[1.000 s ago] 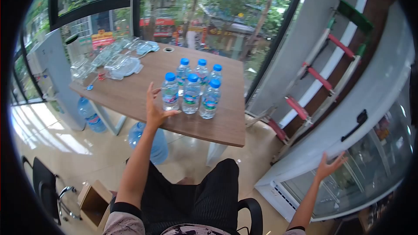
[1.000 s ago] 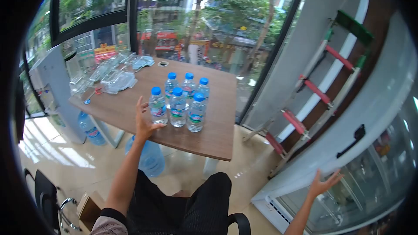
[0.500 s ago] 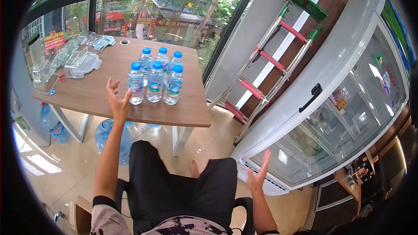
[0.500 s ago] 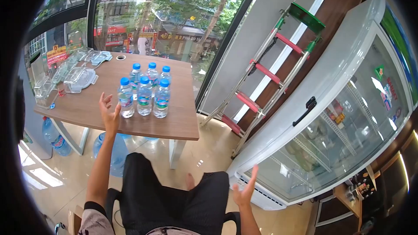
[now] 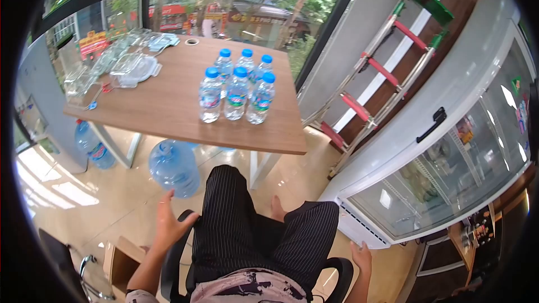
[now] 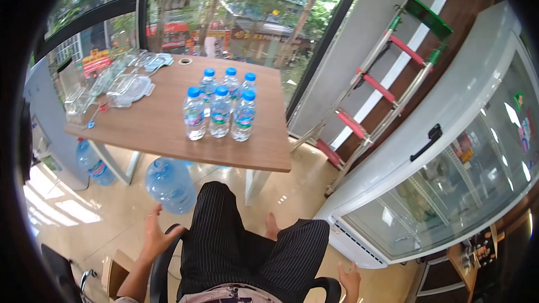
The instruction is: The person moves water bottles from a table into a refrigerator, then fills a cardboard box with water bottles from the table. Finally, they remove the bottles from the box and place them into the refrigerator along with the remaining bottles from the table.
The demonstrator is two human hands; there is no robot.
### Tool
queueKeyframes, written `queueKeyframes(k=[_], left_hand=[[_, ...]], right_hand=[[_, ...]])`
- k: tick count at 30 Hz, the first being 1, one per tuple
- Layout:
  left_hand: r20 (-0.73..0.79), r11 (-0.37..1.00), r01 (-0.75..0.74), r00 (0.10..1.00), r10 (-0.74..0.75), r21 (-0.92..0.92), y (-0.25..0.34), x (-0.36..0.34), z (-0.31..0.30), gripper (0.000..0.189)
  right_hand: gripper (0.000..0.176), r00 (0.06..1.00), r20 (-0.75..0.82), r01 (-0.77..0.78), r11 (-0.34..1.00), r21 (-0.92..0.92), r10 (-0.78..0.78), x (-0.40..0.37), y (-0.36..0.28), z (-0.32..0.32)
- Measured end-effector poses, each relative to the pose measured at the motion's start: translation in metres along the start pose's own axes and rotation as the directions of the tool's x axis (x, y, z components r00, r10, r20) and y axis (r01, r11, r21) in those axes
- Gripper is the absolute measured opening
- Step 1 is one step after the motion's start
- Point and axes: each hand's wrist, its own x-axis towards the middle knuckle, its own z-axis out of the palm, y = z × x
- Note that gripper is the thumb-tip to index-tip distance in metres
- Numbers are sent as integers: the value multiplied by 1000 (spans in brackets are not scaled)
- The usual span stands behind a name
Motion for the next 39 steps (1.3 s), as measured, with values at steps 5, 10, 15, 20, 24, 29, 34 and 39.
queueKeyframes(k=[5,10,15,20,24,29,34,39], left_hand=[[179,943,239,942,-283,231,-10,-44,-1,74],[64,900,346,925,-375,266,-24,-82,-22,59],[134,694,694,719,-682,-193,-48,-122,-57,56],[-205,491,827,448,-870,-275,-180,-221,-39,57],[-244,419,898,439,-865,131,-201,-300,-13,75],[-193,338,836,452,-871,432,-225,-347,4,84],[-343,401,818,548,-763,413,-232,-353,0,63],[-460,341,802,570,-680,490,-217,-313,-41,60]], right_hand=[[74,955,227,190,981,27,-191,40,6,55],[64,937,176,311,950,-25,-302,53,-62,55],[63,835,193,534,844,-54,-516,67,-115,66],[59,728,204,675,737,-42,-655,89,-150,85],[57,627,226,769,638,-27,-746,89,-188,92],[55,538,311,837,541,-87,-783,75,-234,100],[51,400,363,910,413,-44,-842,82,-269,117],[50,278,441,952,305,-10,-853,81,-299,132]])
